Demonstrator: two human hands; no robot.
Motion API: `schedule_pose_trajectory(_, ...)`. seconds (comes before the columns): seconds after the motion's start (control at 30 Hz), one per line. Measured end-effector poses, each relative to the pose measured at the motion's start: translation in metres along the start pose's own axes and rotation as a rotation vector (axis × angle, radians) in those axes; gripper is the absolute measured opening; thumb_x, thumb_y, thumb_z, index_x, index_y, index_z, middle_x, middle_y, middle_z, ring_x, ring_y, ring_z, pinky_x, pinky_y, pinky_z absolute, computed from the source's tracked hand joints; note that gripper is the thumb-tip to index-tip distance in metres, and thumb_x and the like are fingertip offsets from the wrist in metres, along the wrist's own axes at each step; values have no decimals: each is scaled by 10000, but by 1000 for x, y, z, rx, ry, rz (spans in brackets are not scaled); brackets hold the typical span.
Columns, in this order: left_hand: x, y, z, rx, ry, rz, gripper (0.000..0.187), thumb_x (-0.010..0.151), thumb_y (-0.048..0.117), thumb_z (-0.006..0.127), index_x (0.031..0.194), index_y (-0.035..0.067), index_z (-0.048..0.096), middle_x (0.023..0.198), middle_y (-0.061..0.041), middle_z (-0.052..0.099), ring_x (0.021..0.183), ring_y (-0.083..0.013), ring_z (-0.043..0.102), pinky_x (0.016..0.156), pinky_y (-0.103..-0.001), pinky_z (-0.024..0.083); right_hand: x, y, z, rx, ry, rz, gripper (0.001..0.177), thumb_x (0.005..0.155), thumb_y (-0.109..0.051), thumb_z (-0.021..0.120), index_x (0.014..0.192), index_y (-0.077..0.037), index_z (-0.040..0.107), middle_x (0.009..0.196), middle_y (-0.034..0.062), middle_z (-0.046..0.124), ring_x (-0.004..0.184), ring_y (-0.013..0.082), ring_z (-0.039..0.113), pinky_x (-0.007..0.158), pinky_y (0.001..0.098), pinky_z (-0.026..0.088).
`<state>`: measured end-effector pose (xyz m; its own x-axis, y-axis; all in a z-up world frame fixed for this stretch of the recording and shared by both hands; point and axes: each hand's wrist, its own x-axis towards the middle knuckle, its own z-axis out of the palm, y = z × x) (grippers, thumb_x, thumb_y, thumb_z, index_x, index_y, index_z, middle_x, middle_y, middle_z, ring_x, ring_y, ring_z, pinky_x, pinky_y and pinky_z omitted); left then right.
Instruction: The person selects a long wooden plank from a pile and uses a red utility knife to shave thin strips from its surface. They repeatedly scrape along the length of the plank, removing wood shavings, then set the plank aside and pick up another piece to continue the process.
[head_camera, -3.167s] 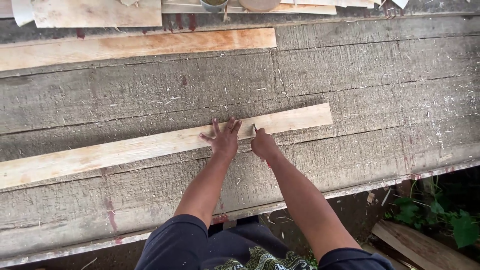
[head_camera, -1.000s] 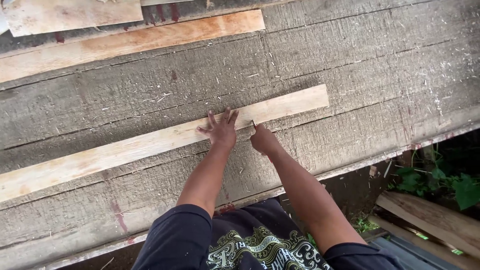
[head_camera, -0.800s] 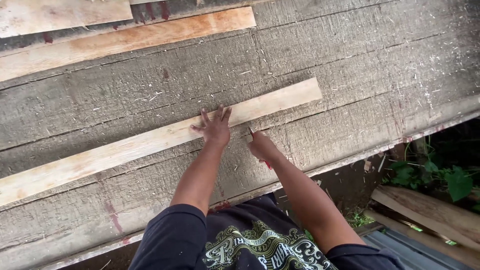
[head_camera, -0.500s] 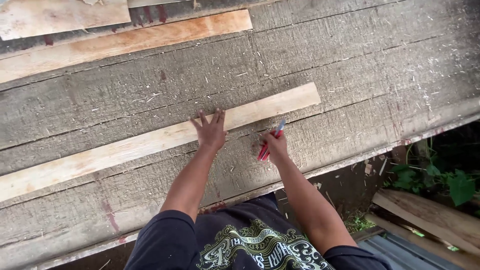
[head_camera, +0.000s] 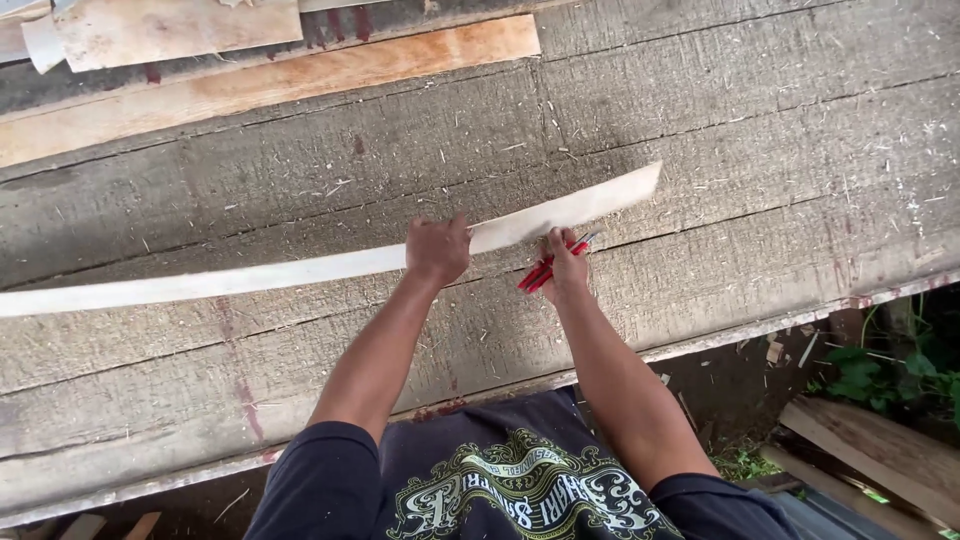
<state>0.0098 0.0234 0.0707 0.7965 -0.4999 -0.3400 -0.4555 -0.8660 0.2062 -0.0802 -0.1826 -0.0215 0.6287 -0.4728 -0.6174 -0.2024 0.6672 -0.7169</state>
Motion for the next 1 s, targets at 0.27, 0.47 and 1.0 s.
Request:
schedule_pose_trajectory(0.27, 14, 14, -1, -9, -29, 32, 509, 1070, 429, 425, 1524, 209, 358, 1506, -56, 404, 1430, -305, 351, 1222, -664, 158, 38, 19, -17, 71, 192, 92, 356, 857, -114, 859, 977, -139, 525, 721, 5, 538, 524, 159, 545, 479, 341, 497)
schedule_pose_trajectory(0.47, 10, 34, 36, -14, -263, 109, 602, 1107, 386, 315, 1664, 232, 148, 1747, 1, 63, 1596, -329, -26, 1238, -712, 15, 47, 26, -21, 20, 224, 103, 291, 838, -36, 835, 880, -131, 563, 663, 24, 562, 505, 179, 581, 482, 361, 508)
schedule_pose_trajectory(1.0, 25, 34, 77, 40, -275, 81, 797, 1021, 612, 412, 1667, 269, 94, 1741, 65, -82, 1578, -343, -159, 1216, -742, -26, 22, 4, -12, -598, 292, -65, 307, 844, -254, 860, 750, -95, 615, 492, 40, 571, 341, 186, 555, 366, 348, 467)
